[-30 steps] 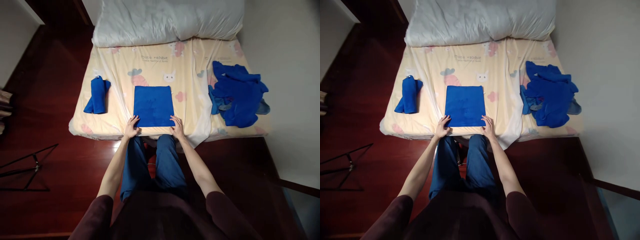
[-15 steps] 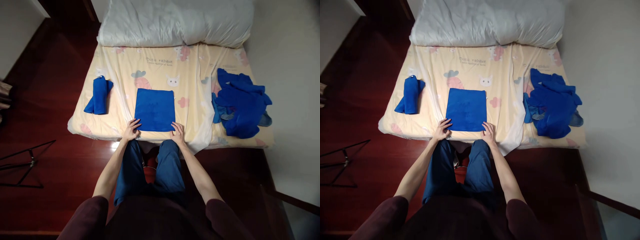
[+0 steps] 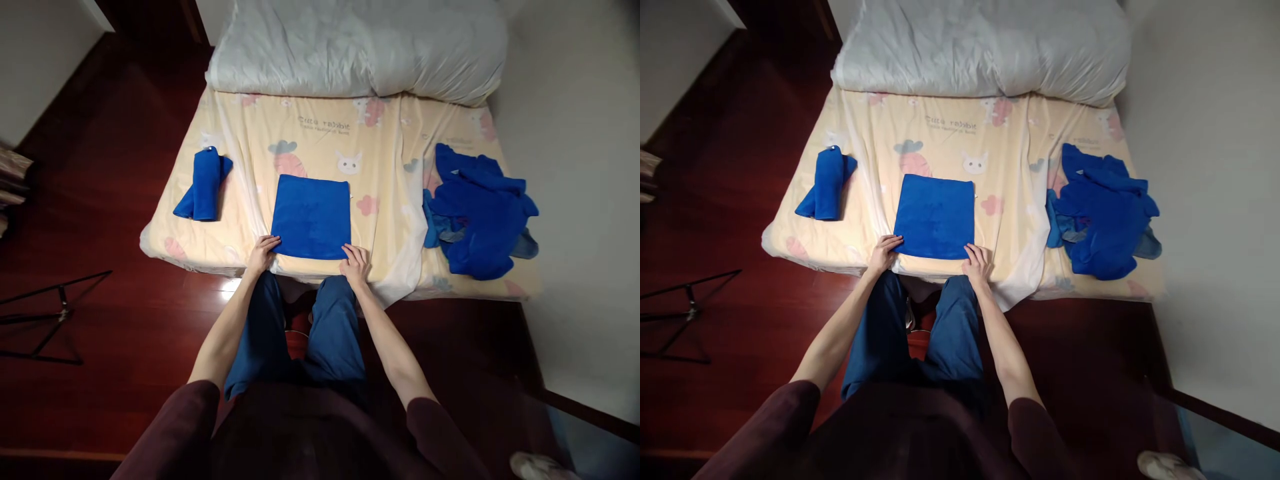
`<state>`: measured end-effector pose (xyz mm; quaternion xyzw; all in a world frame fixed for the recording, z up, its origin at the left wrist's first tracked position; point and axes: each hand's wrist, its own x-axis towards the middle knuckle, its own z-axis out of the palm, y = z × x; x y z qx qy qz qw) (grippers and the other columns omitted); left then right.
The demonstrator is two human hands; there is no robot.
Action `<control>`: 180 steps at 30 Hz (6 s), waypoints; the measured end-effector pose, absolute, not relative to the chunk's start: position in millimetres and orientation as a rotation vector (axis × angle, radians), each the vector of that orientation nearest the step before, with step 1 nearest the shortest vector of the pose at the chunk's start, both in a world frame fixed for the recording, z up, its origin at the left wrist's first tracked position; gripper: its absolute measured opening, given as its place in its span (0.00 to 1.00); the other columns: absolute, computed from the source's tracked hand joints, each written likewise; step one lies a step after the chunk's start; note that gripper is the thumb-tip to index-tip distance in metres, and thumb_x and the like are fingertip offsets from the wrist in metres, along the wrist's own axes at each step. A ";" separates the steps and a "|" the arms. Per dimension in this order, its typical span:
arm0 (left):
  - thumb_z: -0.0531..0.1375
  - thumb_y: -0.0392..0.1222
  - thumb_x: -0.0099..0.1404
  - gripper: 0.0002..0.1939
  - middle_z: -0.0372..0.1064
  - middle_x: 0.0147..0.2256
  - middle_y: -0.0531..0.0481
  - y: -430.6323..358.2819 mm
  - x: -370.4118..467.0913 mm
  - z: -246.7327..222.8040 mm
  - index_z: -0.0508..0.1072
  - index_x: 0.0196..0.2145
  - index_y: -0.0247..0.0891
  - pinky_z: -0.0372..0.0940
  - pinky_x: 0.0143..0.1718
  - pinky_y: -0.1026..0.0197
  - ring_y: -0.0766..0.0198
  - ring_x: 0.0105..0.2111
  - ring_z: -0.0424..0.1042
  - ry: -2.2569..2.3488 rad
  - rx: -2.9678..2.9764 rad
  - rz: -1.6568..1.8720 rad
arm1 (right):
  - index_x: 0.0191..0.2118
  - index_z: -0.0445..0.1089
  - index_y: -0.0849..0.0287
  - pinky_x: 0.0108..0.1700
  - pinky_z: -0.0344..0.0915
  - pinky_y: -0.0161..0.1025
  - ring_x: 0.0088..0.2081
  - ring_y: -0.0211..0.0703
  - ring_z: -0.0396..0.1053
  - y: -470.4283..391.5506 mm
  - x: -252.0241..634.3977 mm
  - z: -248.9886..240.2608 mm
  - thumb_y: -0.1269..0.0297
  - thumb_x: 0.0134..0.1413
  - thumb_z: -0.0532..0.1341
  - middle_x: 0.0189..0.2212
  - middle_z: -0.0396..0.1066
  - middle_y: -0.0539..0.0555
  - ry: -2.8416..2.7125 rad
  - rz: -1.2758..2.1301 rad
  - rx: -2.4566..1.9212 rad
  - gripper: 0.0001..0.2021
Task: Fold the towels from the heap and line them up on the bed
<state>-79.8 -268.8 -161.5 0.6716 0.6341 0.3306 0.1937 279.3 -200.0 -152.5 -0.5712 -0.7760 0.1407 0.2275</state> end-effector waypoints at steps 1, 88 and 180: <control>0.53 0.26 0.57 0.31 0.75 0.59 0.44 -269.1 -79.6 -161.1 0.80 0.55 0.39 0.66 0.65 0.38 0.51 0.61 0.68 1.787 1.876 0.926 | 0.55 0.79 0.54 0.56 0.74 0.53 0.60 0.57 0.69 -200.3 277.8 -150.3 0.78 0.48 0.55 0.58 0.76 0.57 -2.146 0.399 -1.595 0.30; 0.52 0.43 0.76 0.17 0.69 0.61 0.37 -307.9 -41.3 -159.0 0.73 0.56 0.41 0.57 0.65 0.43 0.48 0.62 0.66 2.103 1.834 1.126 | 0.46 0.76 0.61 0.50 0.74 0.48 0.35 0.48 0.76 -205.9 293.9 -161.1 0.55 0.60 0.62 0.40 0.79 0.62 -1.229 0.526 -1.706 0.16; 0.57 0.38 0.60 0.33 0.66 0.66 0.46 -282.6 -38.9 -159.4 0.70 0.64 0.41 0.53 0.69 0.43 0.47 0.66 0.61 2.061 1.820 1.028 | 0.60 0.74 0.58 0.65 0.64 0.57 0.60 0.55 0.68 -204.0 278.9 -148.2 0.72 0.54 0.61 0.63 0.72 0.55 -2.085 0.350 -1.500 0.27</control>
